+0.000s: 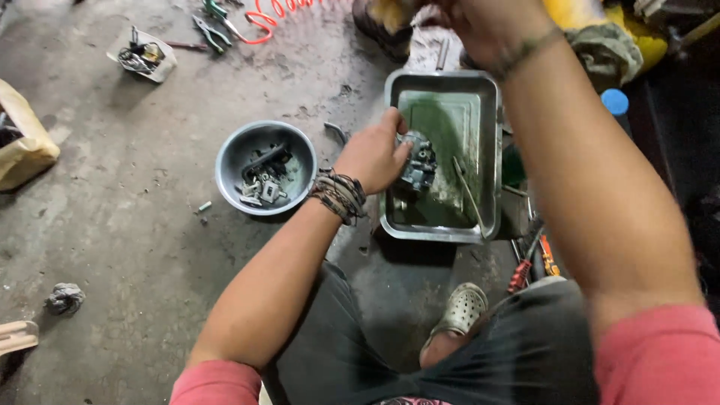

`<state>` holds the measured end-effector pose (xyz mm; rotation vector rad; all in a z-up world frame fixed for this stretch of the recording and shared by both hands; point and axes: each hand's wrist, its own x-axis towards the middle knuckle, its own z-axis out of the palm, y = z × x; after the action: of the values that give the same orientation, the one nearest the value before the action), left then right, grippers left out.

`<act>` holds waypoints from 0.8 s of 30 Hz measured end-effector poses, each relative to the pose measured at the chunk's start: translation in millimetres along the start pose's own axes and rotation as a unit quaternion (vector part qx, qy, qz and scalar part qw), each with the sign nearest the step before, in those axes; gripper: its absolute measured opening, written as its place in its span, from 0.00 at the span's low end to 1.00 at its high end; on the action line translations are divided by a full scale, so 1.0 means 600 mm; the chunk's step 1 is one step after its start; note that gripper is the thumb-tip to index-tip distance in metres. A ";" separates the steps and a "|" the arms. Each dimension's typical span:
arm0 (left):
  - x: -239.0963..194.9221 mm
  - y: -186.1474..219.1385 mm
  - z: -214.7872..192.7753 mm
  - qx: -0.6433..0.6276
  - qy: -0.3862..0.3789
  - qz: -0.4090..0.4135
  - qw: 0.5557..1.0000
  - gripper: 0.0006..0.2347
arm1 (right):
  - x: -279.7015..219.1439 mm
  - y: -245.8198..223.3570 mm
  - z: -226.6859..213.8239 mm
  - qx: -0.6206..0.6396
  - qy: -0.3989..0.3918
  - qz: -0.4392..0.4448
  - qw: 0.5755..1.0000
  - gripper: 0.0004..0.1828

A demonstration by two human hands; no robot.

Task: Cleaning the internal components of a motorcycle carburetor using a brush and cleaning solution in a tray.

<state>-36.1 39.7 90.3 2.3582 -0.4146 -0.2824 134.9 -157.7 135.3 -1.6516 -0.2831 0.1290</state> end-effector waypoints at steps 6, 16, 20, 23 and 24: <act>0.005 -0.004 0.014 0.008 0.016 -0.004 1.000 0.10 | -0.274 -0.012 -0.042 -0.092 -0.003 -0.002 0.996 0.14; -0.006 0.019 0.008 0.055 -0.008 0.001 0.998 0.07 | -0.408 0.109 0.000 -0.400 -0.094 -0.009 0.912 0.10; 0.003 0.010 0.021 0.068 0.002 0.021 0.997 0.08 | -0.404 0.116 0.011 -0.497 -0.126 -0.081 0.855 0.12; 0.005 0.008 0.028 0.068 0.012 0.019 0.997 0.09 | -0.406 0.125 0.010 -0.491 -0.119 -0.093 0.858 0.14; 0.004 0.009 0.029 0.066 0.014 0.016 0.998 0.09 | -0.408 0.121 0.012 -0.491 -0.123 -0.093 0.857 0.14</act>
<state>-40.6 24.5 81.5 2.4794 -0.4701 -0.2129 -94.7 -220.1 41.8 -2.6142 -0.7979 0.0411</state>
